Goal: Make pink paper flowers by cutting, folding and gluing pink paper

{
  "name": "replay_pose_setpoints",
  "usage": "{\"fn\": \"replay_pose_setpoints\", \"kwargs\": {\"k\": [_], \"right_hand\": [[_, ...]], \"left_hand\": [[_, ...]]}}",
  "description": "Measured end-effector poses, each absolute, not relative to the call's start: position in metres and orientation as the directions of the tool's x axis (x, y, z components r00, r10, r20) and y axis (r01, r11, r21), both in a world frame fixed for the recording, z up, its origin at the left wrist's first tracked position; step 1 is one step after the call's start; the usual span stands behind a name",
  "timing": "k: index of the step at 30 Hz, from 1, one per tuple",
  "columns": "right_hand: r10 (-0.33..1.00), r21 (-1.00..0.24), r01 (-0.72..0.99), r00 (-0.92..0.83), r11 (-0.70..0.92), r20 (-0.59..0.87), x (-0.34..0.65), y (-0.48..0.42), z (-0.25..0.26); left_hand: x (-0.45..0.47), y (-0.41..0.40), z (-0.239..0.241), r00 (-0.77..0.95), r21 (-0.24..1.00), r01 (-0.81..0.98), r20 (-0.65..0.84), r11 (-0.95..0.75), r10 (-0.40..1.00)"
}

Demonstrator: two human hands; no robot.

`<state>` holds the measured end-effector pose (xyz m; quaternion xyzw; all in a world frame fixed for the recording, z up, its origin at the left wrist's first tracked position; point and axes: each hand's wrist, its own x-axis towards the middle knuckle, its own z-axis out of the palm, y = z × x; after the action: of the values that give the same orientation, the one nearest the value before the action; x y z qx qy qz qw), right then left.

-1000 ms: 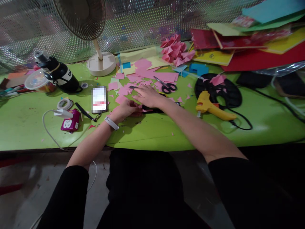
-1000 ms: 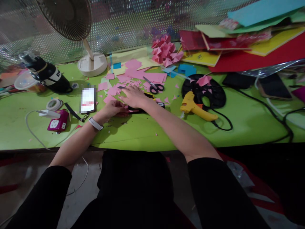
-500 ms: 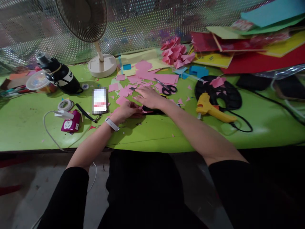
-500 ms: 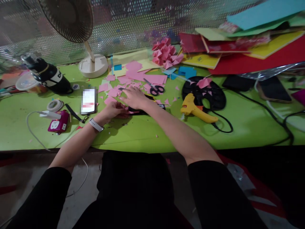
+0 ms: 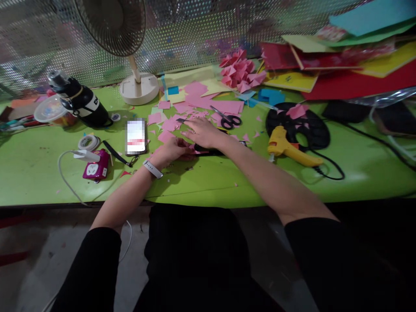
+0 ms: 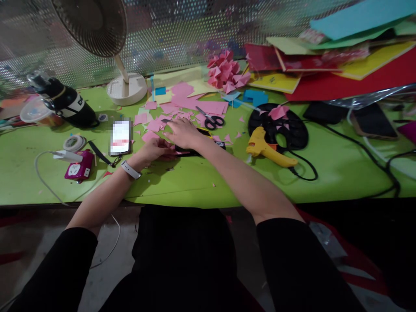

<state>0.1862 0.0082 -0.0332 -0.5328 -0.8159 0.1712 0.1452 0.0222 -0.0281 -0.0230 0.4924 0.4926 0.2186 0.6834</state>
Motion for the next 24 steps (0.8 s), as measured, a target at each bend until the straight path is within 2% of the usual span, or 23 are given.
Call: {"fn": "replay_pose_setpoints", "kwargs": {"k": [24], "right_hand": [[0.928,-0.382,0.855,-0.371,0.351,0.022,0.1818,0.008,-0.033]], "left_hand": [[0.0203,-0.024,-0.0315,0.437,0.894,0.183,-0.447,0.41,0.781]]}}
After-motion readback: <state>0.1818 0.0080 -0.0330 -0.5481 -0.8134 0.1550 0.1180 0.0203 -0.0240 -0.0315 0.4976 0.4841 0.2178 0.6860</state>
